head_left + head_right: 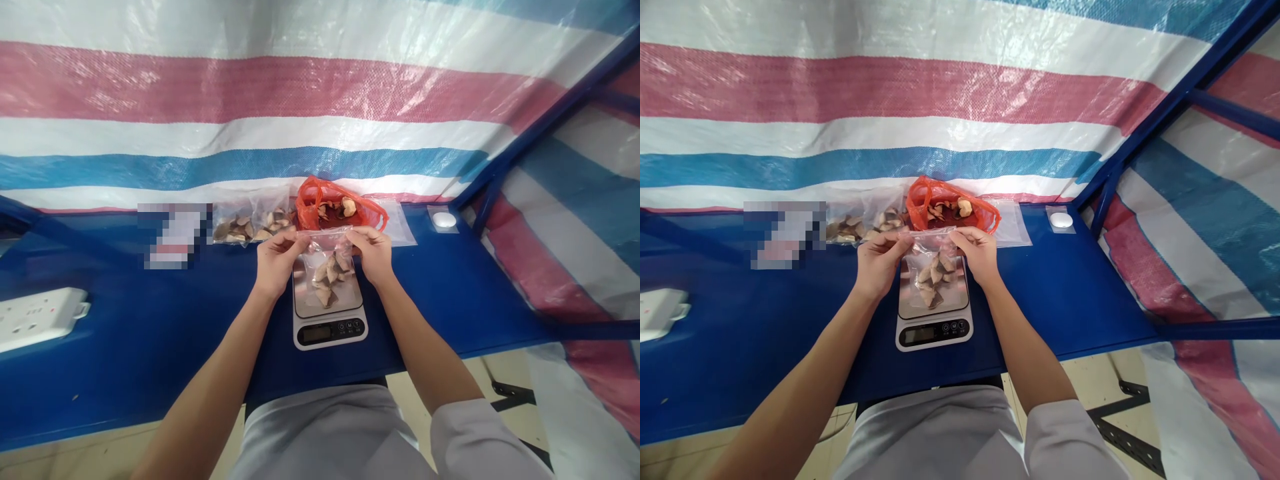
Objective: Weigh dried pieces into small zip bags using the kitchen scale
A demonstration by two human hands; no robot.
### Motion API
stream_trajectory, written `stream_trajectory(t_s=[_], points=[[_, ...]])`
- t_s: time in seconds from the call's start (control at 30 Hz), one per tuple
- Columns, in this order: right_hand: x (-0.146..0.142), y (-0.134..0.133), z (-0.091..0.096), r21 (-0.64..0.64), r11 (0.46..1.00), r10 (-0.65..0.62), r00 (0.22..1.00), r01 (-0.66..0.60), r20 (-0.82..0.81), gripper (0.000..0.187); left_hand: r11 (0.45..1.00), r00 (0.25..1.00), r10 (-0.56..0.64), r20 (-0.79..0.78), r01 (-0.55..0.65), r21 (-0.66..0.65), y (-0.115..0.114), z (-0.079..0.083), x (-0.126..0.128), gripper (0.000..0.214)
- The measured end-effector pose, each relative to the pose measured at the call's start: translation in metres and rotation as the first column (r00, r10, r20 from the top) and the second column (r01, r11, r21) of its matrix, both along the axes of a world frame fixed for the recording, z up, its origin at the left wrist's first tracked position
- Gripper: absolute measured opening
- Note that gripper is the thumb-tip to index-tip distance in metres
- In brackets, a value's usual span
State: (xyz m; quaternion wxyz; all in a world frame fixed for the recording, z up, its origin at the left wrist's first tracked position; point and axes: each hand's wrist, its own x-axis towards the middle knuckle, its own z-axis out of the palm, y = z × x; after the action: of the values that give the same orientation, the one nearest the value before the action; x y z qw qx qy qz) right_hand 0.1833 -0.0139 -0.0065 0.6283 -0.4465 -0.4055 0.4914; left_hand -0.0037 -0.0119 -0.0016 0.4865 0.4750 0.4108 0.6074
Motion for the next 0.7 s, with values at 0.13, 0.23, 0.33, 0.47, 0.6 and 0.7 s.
stream_trajectory(t_s=[0.13, 0.23, 0.33, 0.47, 0.6, 0.7], points=[[0.002, 0.001, 0.000, -0.005, 1.000, -0.009, 1.000, 0.009, -0.005, 0.032, 1.000, 1.000, 0.013, 0.019, -0.014, 0.018, 0.002, -0.002, 0.000, 0.027], [0.003, 0.001, 0.003, -0.023, 1.000, 0.011, 1.000, -0.010, 0.020, 0.036, 1.000, 1.000, 0.021, 0.023, -0.022, 0.021, 0.003, -0.003, -0.001, 0.028], [0.005, 0.001, 0.007, -0.045, 0.998, 0.054, 0.997, -0.051, 0.054, 0.040, 1.000, 0.999, 0.019, 0.027, -0.020, 0.005, 0.004, -0.003, -0.001, 0.030], [0.008, 0.002, 0.009, -0.061, 0.991, 0.123, 0.989, -0.118, 0.087, 0.041, 1.000, 0.999, -0.028, 0.022, 0.028, 0.005, 0.003, 0.000, 0.000, 0.027], [0.011, 0.006, 0.009, -0.081, 0.979, 0.194, 0.975, -0.186, 0.109, 0.038, 0.999, 0.999, -0.043, 0.034, 0.044, -0.021, 0.002, 0.000, -0.001, 0.026], [0.014, 0.014, 0.012, -0.083, 0.961, 0.272, 0.952, -0.262, 0.139, 0.035, 0.998, 0.997, -0.031, 0.069, 0.035, -0.057, 0.003, -0.001, -0.001, 0.027]])
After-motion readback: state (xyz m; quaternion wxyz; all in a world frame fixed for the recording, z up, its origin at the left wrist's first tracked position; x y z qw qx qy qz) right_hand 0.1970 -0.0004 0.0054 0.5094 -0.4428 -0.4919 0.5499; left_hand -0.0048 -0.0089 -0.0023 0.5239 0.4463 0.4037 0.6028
